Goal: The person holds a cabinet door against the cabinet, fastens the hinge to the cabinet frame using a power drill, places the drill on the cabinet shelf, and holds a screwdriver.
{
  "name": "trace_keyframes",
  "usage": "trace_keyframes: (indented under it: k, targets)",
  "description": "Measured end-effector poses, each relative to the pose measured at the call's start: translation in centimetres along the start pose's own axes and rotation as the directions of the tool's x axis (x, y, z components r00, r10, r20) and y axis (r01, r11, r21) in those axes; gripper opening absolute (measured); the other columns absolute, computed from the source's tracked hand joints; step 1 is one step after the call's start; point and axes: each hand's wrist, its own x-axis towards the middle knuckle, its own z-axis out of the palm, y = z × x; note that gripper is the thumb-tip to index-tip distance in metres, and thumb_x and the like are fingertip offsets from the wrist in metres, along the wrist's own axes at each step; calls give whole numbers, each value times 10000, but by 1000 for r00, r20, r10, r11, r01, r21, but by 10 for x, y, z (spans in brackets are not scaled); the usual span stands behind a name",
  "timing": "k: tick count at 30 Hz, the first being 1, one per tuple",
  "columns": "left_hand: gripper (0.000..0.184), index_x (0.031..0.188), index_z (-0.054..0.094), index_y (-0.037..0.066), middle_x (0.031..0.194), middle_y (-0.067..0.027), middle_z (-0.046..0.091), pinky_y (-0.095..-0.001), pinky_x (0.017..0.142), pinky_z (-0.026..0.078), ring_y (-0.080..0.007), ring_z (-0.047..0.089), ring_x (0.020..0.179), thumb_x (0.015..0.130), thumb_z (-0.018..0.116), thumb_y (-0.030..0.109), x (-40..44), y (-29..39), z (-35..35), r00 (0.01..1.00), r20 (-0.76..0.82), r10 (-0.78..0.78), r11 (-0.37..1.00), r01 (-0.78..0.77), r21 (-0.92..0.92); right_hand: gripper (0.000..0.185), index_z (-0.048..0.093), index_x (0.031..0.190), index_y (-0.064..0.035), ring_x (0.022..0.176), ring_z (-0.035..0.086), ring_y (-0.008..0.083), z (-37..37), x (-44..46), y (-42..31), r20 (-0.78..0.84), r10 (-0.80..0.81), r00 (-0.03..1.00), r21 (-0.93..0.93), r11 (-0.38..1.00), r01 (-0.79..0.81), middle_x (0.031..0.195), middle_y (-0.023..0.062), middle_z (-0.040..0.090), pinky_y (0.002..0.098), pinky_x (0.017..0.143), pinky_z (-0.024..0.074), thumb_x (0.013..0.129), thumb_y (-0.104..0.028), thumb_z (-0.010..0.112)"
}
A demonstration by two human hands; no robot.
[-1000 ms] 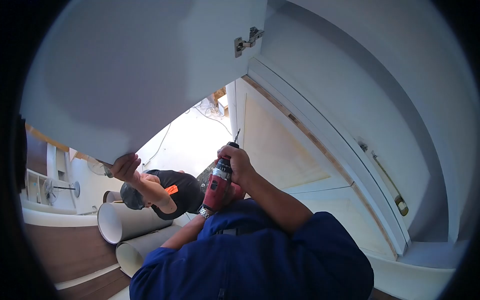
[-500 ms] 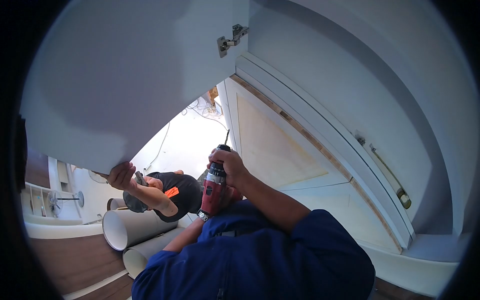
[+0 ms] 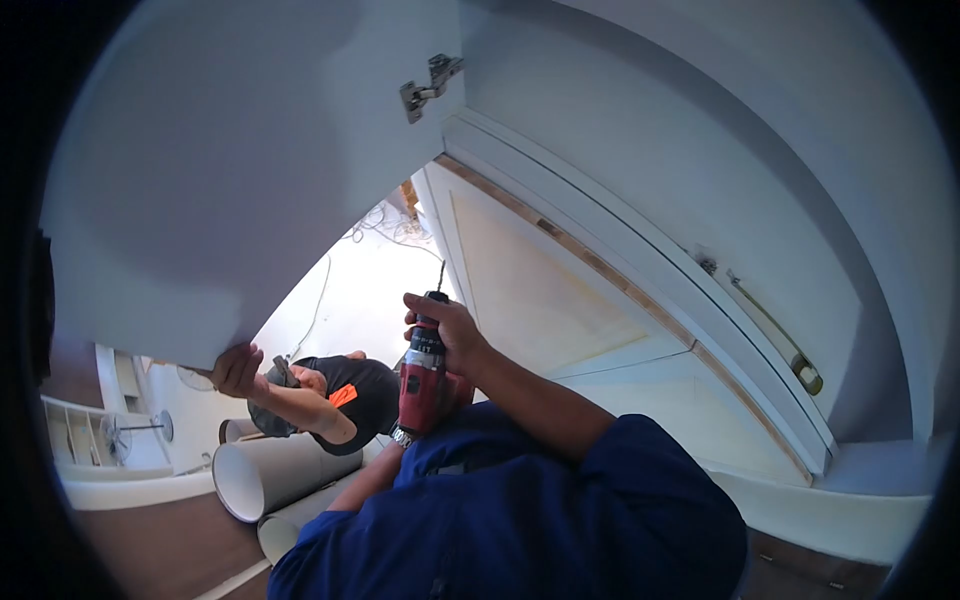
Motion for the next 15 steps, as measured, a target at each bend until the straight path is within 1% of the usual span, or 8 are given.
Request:
trace_keyframes:
  k: [2,4,5,6,9,13,14,15]
  targets:
    - [259,1002,565,115,888,-131,565,-452,649,453,-311,571,800,843,597,317,-6,-8,7,996,82,-33,992,22,127,161,586,765,-67,598,601,171,-5,3,5,-23,-14,1000,-54,998,13,696,51,581,311,531,497,773,-157,719]
    - [247,995,564,119,871,-125,561,-453,640,450,-304,569,783,841,599,309,-21,-23,27,991,104,-81,996,78,34,104,584,754,-46,581,594,176,-20,17,16,64,1,998,43,999,-3,684,60,575,315,539,503,724,-90,674]
    - [241,992,564,121,863,-122,560,-454,636,449,-301,568,775,839,600,305,-35,-33,45,987,120,-107,994,109,-8,84,587,752,-31,571,591,182,-10,9,13,-11,-23,1000,-63,998,23,682,68,573,327,550,512,693,-64,635]
    - [245,1005,560,117,873,-118,561,-457,633,444,-302,568,783,850,587,304,-32,-31,55,953,142,-269,962,271,1,89,591,759,-29,569,591,183,-9,10,13,-6,-18,1000,-72,997,17,676,67,569,331,550,513,696,-69,639]
    - [234,1003,569,113,875,-124,569,-460,628,442,-308,572,782,859,584,298,-19,-21,28,983,112,-144,990,143,17,94,597,769,-28,560,588,186,-10,16,16,32,-61,998,-25,998,61,647,60,551,340,559,520,707,-82,643]
    - [238,1021,578,101,896,-131,584,-441,633,447,-303,584,798,881,585,293,20,8,-30,993,95,-70,997,73,-23,480,532,1084,-37,842,607,187,3,-7,-10,138,-22,990,-2,1000,22,955,82,577,368,699,519,791,-354,742]
    - [251,1041,579,92,915,-133,591,-419,643,455,-293,592,814,895,588,296,20,1,-30,988,117,-106,990,116,-85,694,401,1286,-52,1059,551,209,-14,2,-8,294,-75,953,0,997,78,1193,100,513,373,838,483,822,-473,698]
    - [255,1050,584,89,920,-128,601,-415,649,462,-291,601,822,900,589,294,28,7,-40,987,115,-112,987,124,-107,655,379,1326,-68,1121,518,224,-24,0,-11,231,-156,960,-65,982,175,1266,109,482,405,928,426,853,-410,676]
